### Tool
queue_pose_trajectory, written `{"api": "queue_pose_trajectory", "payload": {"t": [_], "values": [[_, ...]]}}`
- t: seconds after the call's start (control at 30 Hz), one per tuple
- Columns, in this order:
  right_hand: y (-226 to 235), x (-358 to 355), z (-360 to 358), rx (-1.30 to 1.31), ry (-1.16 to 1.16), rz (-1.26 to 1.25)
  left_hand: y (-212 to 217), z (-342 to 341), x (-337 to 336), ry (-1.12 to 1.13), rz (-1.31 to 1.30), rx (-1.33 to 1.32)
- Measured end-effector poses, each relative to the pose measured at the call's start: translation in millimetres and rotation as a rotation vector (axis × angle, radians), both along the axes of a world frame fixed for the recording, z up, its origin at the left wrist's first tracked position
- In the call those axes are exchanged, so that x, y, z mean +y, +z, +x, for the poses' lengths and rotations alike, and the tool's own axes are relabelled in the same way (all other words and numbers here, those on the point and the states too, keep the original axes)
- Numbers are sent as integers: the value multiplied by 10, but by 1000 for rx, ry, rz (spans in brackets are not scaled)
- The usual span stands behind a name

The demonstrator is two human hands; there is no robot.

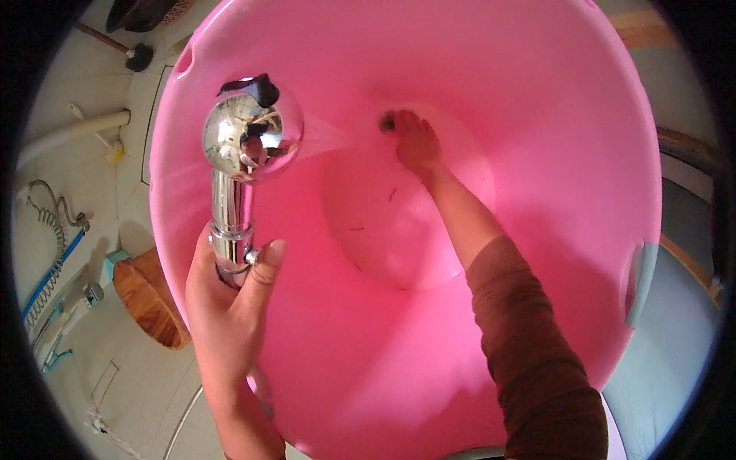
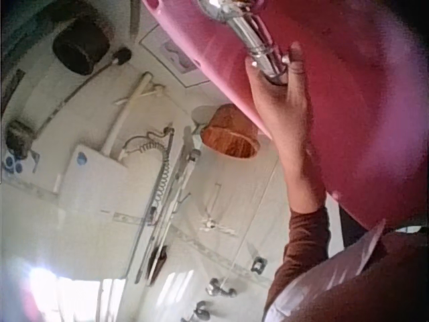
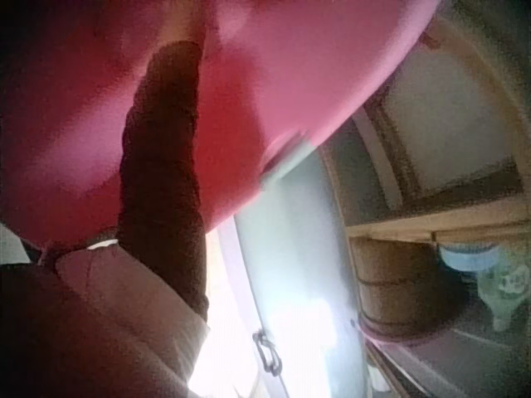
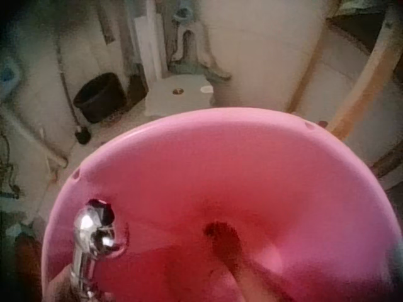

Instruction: The person retrieves a pink plastic basin from a shelf, fills it with water from a shower head, and scrubs the interior with a sponge. The person then rinses the basin and places it on the floor.

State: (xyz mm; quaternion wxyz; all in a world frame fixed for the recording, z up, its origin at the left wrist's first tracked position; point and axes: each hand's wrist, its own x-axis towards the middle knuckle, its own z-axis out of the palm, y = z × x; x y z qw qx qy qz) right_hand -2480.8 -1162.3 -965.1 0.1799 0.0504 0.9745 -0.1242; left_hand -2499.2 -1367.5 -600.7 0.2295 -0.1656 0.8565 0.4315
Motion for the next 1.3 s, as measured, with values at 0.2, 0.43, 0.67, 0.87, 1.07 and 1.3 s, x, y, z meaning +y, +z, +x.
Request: {"api": "queue_pose_trajectory", "payload": {"t": [0.2, 0.43, 0.67, 0.87, 1.07, 1.3], "values": [[166, -5, -56, 31, 213, -110, 15, 17, 7, -18, 36, -14], [-4, 117, 58, 21, 201, -49, 60, -9, 16, 47, 44, -97], [426, 258, 713, -383, 123, -62, -39, 7, -57, -131, 231, 55], [1952, 350, 1105, -319, -457, -858, -42, -18, 26, -225, 11, 145], [3245, 20, 1011, -250, -82, -151, 601, -77, -50, -107, 249, 259], [6054, 1454, 96, 796, -308, -61, 1203, -26, -248, -45, 278, 322]]}}
